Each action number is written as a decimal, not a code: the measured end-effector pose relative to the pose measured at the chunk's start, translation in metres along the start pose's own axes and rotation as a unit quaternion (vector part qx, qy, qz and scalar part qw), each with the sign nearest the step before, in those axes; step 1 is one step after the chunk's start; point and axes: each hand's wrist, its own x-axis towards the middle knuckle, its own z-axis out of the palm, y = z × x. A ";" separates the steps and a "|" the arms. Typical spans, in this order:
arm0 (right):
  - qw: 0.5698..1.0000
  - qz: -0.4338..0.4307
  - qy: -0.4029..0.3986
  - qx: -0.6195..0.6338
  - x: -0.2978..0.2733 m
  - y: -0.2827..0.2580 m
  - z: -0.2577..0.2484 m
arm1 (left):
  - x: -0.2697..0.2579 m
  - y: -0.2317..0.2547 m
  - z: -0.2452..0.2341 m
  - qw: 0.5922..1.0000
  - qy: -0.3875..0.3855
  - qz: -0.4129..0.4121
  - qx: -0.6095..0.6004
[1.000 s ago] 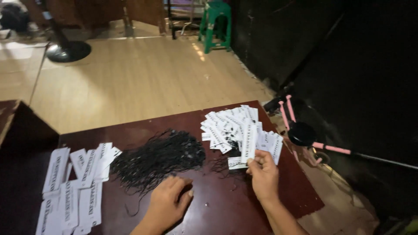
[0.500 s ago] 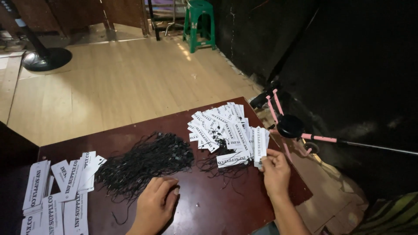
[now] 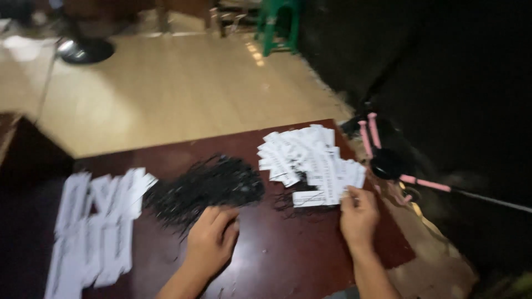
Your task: Attaching thin black strings to paper product labels by hand at a fast pace.
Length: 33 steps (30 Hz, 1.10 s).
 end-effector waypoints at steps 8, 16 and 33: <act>0.982 -0.146 -0.122 -0.021 -0.003 -0.088 0.000 | 0.004 -0.041 -0.006 0.976 0.118 -0.177 -0.049; 0.897 -0.182 -0.401 0.032 -0.026 -0.178 0.064 | 0.013 -0.047 -0.023 0.936 0.110 -0.321 -0.092; 0.862 -0.394 -0.320 -0.014 -0.083 -0.164 0.113 | 0.018 -0.038 -0.035 0.921 0.025 -0.386 -0.049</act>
